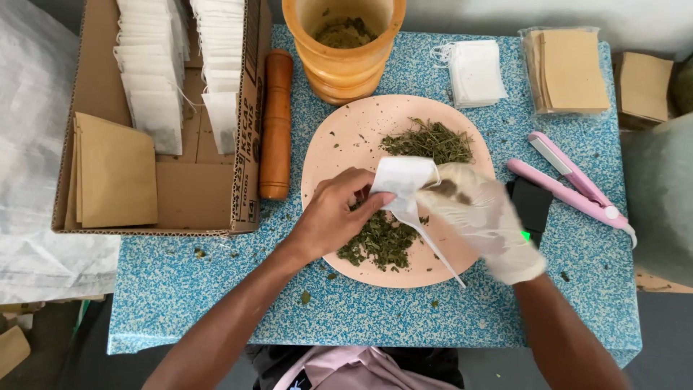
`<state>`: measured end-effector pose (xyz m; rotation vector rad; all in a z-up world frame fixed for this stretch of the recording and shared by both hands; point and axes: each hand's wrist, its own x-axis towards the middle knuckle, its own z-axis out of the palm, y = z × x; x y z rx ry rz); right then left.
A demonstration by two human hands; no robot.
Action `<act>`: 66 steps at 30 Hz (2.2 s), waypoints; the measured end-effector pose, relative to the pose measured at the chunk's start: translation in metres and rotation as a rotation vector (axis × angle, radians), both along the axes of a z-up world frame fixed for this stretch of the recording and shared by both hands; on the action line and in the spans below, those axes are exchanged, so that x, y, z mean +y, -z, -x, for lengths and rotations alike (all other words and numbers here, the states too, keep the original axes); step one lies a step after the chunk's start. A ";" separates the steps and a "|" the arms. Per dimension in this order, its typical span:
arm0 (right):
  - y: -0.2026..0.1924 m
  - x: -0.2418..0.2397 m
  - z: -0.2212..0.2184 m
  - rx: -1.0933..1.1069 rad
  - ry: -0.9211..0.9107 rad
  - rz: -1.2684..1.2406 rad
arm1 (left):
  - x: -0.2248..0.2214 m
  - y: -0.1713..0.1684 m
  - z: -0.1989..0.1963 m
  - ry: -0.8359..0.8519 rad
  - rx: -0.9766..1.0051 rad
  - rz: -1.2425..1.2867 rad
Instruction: Filling small tea bags with loose tea leaves using a spoon and a funnel.
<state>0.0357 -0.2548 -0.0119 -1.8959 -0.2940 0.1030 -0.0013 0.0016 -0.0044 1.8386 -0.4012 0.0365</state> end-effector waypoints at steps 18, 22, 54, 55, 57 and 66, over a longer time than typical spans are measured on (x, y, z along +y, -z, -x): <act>-0.056 -0.099 0.013 0.309 0.218 0.424 | -0.001 0.011 -0.003 -0.058 0.065 -0.087; -0.064 -0.097 0.010 0.364 0.243 0.491 | -0.003 0.012 -0.003 -0.052 0.056 -0.096; -0.006 0.020 0.002 -0.111 0.018 -0.166 | 0.001 0.003 -0.001 0.102 0.016 -0.008; -0.008 0.022 0.005 -0.108 0.019 -0.166 | 0.000 0.002 -0.001 0.103 0.019 -0.008; -0.012 0.025 0.010 -0.170 -0.049 -0.140 | -0.001 0.000 -0.002 0.063 -0.057 0.020; 0.003 0.017 0.015 -0.283 0.041 -0.105 | 0.001 0.005 -0.004 0.034 -0.086 0.040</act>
